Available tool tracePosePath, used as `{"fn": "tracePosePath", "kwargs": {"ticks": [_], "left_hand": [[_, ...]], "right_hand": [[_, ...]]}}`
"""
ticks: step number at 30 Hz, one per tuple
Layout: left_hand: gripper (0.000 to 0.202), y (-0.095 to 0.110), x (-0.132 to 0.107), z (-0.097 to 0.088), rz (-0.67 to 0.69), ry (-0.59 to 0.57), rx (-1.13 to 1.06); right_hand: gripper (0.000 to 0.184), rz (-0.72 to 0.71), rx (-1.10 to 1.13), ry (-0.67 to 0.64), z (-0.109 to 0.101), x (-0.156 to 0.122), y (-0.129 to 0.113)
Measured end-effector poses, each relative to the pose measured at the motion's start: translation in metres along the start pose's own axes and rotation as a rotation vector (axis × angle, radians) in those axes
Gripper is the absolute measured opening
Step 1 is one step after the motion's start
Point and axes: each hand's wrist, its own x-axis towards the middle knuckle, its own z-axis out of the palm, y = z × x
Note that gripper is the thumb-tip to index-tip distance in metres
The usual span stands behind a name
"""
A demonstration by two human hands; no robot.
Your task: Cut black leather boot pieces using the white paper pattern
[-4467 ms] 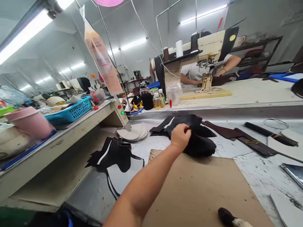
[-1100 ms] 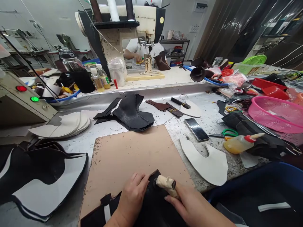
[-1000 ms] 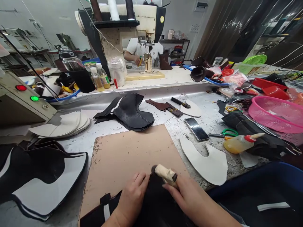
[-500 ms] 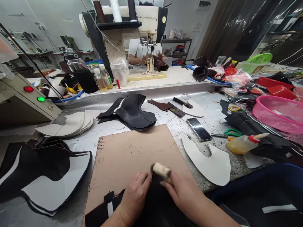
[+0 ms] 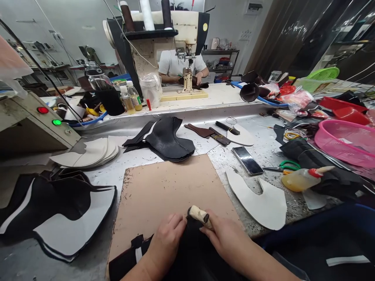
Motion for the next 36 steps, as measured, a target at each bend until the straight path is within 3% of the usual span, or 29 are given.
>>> {"fn": "tracePosePath", "kwargs": {"ticks": [5, 9, 11, 14, 18, 25, 31, 36], "left_hand": [[0.022, 0.001, -0.003, 0.002, 0.03, 0.004, 0.073], [0.023, 0.001, -0.006, 0.006, -0.021, 0.042, 0.056], [0.022, 0.001, -0.005, 0.006, -0.032, 0.024, 0.052], [0.016, -0.001, -0.002, 0.001, -0.123, -0.042, 0.016], [0.013, -0.008, 0.0, -0.011, -0.265, -0.12, -0.149], [0.02, -0.008, -0.012, -0.012, -0.014, -0.134, -0.015], [0.018, -0.006, -0.016, -0.007, -0.005, -0.112, 0.0], [0.011, -0.009, -0.012, -0.009, -0.165, -0.166, -0.018]], "right_hand": [[0.021, -0.004, 0.064, 0.072, -0.002, -0.002, -0.007], [0.017, -0.005, 0.001, -0.013, 0.0, -0.003, -0.005], [0.019, -0.034, 0.008, 0.007, 0.0, -0.003, -0.005], [0.022, -0.018, 0.029, 0.044, 0.003, -0.001, -0.005], [0.019, -0.005, 0.003, -0.009, 0.01, 0.002, -0.003], [0.02, -0.096, 0.078, 0.017, 0.001, -0.002, -0.013], [0.016, -0.043, -0.058, -0.046, 0.0, 0.0, -0.015], [0.025, -0.031, -0.05, -0.026, 0.002, 0.0, -0.02]]}}
